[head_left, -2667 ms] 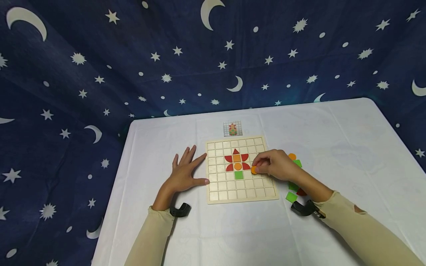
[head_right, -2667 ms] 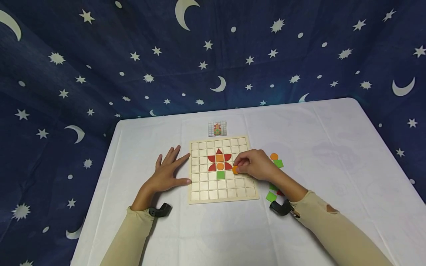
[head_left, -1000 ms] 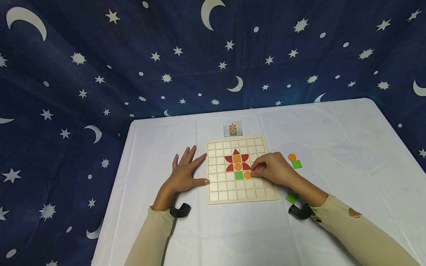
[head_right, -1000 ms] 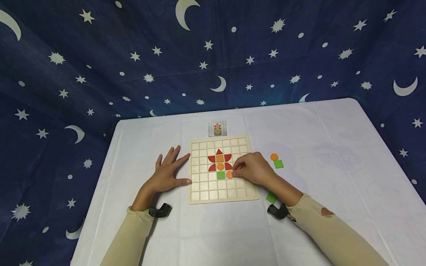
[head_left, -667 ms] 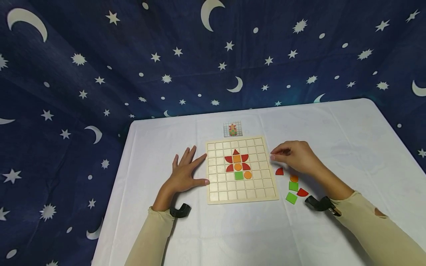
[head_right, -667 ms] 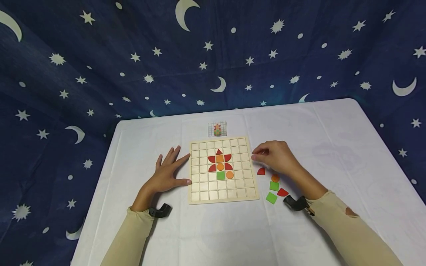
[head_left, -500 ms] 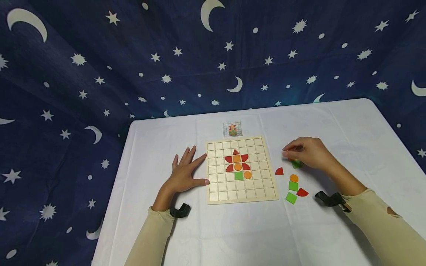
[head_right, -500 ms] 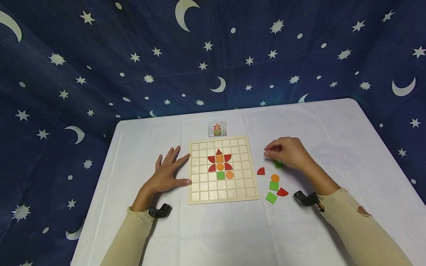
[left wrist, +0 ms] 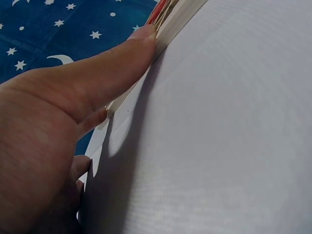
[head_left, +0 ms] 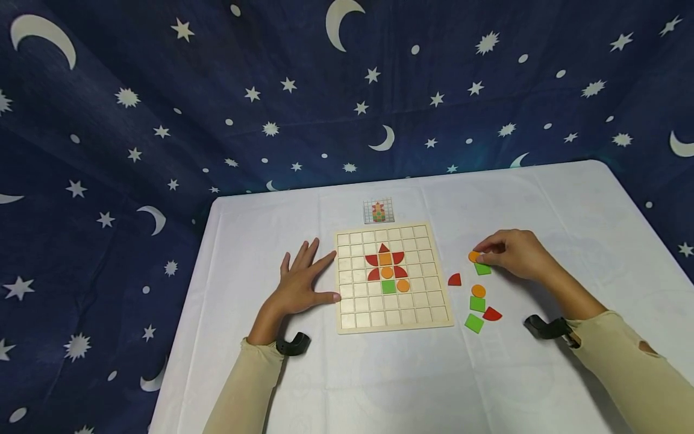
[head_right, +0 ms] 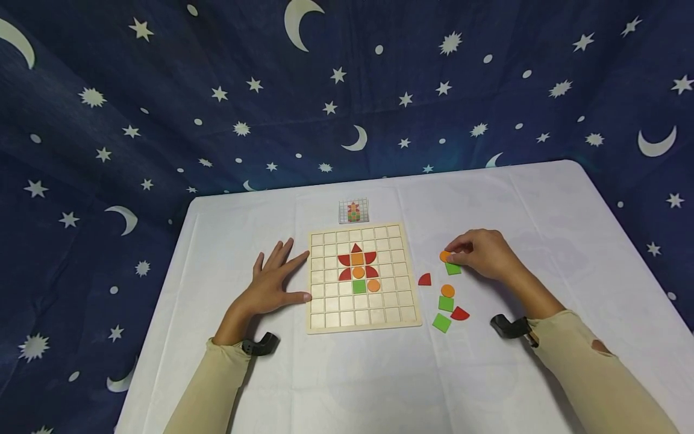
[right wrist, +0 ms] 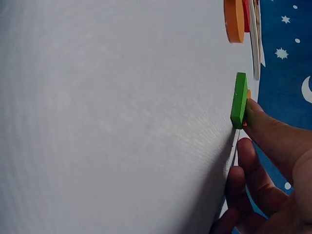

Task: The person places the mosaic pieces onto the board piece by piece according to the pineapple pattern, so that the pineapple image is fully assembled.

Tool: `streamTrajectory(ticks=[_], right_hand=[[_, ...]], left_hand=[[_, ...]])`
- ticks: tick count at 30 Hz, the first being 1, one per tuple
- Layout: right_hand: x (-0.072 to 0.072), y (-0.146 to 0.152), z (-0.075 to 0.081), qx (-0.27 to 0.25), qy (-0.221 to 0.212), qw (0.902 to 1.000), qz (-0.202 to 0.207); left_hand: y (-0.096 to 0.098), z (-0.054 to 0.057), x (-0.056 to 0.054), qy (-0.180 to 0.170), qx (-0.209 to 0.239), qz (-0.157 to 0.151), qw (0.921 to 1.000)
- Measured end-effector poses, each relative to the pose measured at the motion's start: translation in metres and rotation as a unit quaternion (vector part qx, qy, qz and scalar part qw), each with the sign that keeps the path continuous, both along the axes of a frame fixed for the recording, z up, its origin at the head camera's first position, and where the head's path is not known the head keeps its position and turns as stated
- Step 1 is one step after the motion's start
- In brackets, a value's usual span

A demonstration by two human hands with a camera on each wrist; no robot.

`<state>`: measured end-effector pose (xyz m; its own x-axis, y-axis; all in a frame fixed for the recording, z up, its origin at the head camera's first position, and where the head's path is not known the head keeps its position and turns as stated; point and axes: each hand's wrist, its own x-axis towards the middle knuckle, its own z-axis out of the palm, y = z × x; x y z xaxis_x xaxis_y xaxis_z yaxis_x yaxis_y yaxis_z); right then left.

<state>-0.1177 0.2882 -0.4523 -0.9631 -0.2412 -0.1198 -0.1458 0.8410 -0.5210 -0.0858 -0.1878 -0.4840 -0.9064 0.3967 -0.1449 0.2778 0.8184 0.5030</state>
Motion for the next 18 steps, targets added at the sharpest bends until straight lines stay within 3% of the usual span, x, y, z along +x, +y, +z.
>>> streamTrajectory(ticks=[13,18], right_hand=[[-0.001,-0.014,0.009,-0.032,0.000,0.9995,-0.002],[0.002,-0.040,0.016,-0.107,-0.056,0.9925,-0.017]], left_hand=[[0.000,0.001,0.000,0.004,0.009,-0.002,1.0000],[0.000,0.001,0.000,0.002,0.010,-0.001,0.9999]])
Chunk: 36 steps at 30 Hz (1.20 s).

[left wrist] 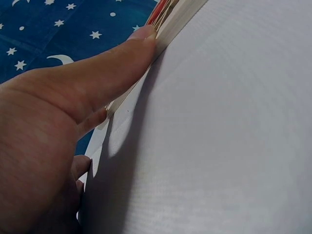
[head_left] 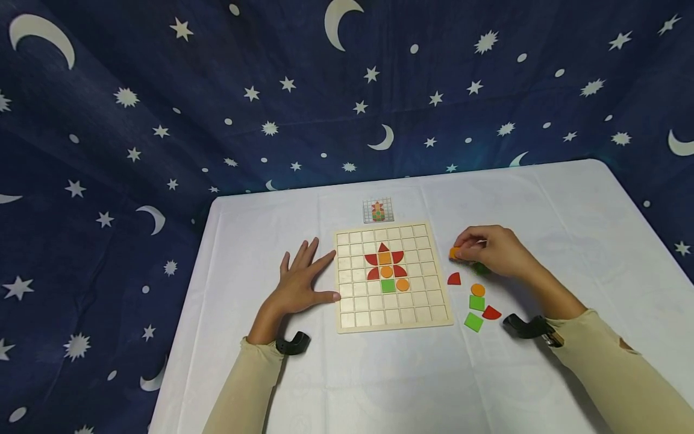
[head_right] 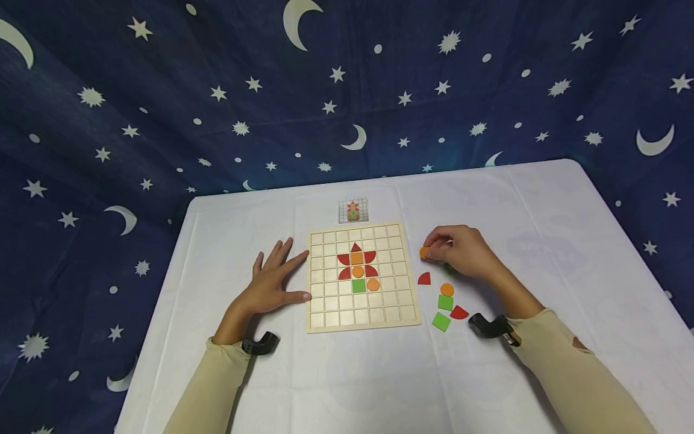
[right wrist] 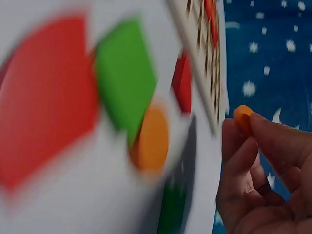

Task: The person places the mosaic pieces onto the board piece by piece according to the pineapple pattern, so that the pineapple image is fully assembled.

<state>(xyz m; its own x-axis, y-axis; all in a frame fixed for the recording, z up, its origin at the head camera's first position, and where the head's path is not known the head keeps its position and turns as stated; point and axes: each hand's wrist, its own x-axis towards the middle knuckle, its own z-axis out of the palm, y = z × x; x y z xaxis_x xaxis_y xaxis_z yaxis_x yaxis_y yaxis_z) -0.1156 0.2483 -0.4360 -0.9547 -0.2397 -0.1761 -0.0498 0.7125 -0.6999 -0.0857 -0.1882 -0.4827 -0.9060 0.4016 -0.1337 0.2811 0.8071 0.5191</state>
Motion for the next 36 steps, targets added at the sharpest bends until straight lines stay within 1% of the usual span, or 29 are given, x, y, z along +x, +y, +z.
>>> streamTrajectory(ticks=[2,3,6,7,10,13,15,23,29,32,36], right_hand=[[0.002,-0.014,0.002,-0.036,-0.038,0.9986,-0.003],[0.003,-0.021,0.002,-0.047,-0.050,0.9976,-0.002],[0.006,-0.044,0.002,-0.084,-0.093,0.9921,0.005],[0.007,-0.051,0.002,-0.093,-0.100,0.9906,0.011],[0.011,-0.071,0.000,-0.114,-0.104,0.9875,0.034],[0.015,-0.090,-0.002,-0.123,-0.086,0.9869,0.060],[0.018,-0.103,-0.003,-0.123,-0.074,0.9871,0.070],[0.024,-0.140,-0.014,-0.104,-0.012,0.9910,0.083],[0.027,-0.154,-0.019,-0.088,0.026,0.9918,0.088],[0.030,-0.158,-0.020,-0.069,0.049,0.9917,0.096],[0.032,-0.160,-0.020,-0.034,0.069,0.9918,0.103]], left_hand=[[0.000,0.000,0.000,0.000,0.000,0.000,1.0000],[0.000,-0.001,0.000,-0.001,0.000,0.000,1.0000],[-0.001,-0.002,0.000,0.003,-0.003,-0.001,1.0000],[-0.001,-0.002,0.000,0.003,-0.003,-0.001,1.0000],[-0.001,-0.002,0.000,0.006,-0.005,-0.001,1.0000],[-0.001,-0.003,-0.001,0.006,-0.005,-0.001,1.0000],[-0.002,-0.003,-0.001,0.004,-0.006,-0.001,1.0000],[0.000,-0.003,-0.001,-0.002,-0.011,0.001,0.9999],[0.000,-0.002,-0.001,-0.002,-0.011,0.002,0.9999],[0.000,-0.002,-0.001,-0.002,-0.012,0.001,0.9999],[-0.001,-0.002,-0.001,-0.004,-0.013,0.002,0.9999]])
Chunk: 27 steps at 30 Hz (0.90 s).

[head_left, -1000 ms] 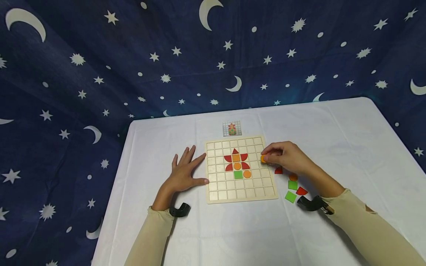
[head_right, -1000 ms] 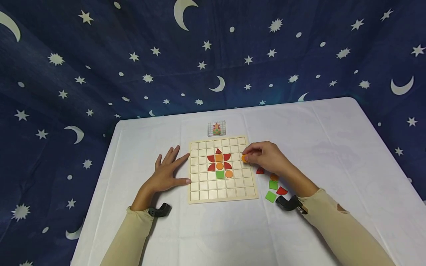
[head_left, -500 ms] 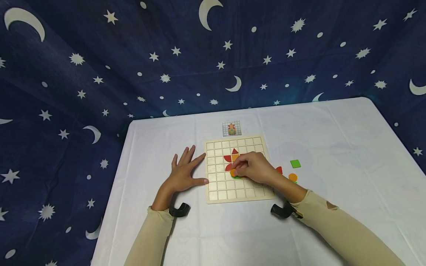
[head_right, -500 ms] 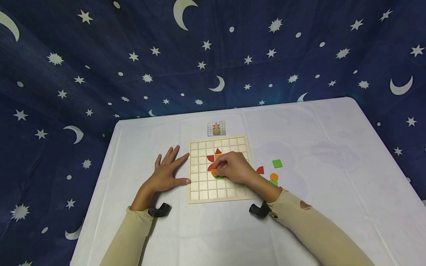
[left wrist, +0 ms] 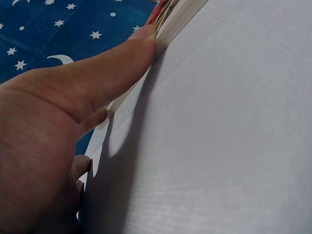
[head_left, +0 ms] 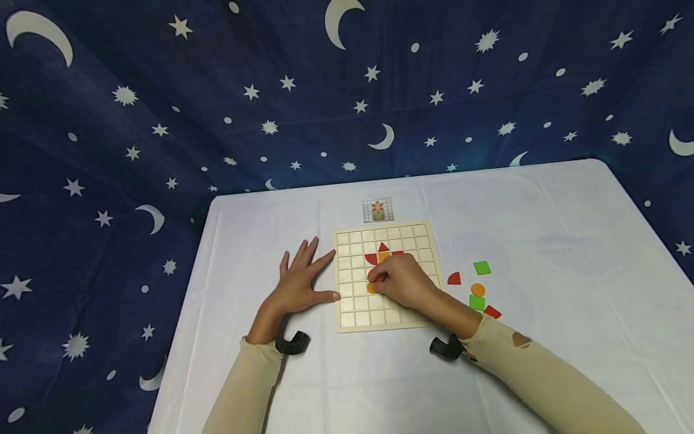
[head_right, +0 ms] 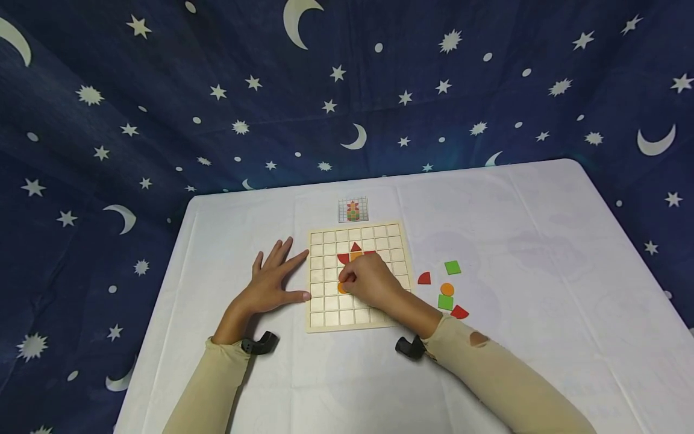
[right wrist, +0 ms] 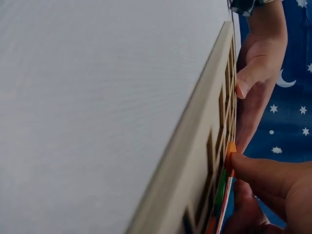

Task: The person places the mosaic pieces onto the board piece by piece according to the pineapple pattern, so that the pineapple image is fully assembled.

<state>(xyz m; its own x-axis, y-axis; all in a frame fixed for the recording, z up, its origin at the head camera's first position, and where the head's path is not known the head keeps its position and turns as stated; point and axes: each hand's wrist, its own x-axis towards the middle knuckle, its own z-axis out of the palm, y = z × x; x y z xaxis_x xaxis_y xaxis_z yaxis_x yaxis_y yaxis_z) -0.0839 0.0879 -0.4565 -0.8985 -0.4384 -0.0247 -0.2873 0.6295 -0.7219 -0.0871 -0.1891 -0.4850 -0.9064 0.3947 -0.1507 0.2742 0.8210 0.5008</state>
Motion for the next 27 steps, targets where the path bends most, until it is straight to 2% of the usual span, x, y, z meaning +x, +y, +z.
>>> streamTrajectory(ticks=[9,27], right_hand=[[0.001,0.004,-0.001,0.043,0.019,0.9989,0.001],[0.003,0.010,0.001,0.049,0.019,0.9986,-0.005]], left_hand=[[0.000,0.000,0.001,0.008,0.009,-0.001,0.9999],[0.001,0.001,0.003,0.009,0.011,0.003,0.9999]])
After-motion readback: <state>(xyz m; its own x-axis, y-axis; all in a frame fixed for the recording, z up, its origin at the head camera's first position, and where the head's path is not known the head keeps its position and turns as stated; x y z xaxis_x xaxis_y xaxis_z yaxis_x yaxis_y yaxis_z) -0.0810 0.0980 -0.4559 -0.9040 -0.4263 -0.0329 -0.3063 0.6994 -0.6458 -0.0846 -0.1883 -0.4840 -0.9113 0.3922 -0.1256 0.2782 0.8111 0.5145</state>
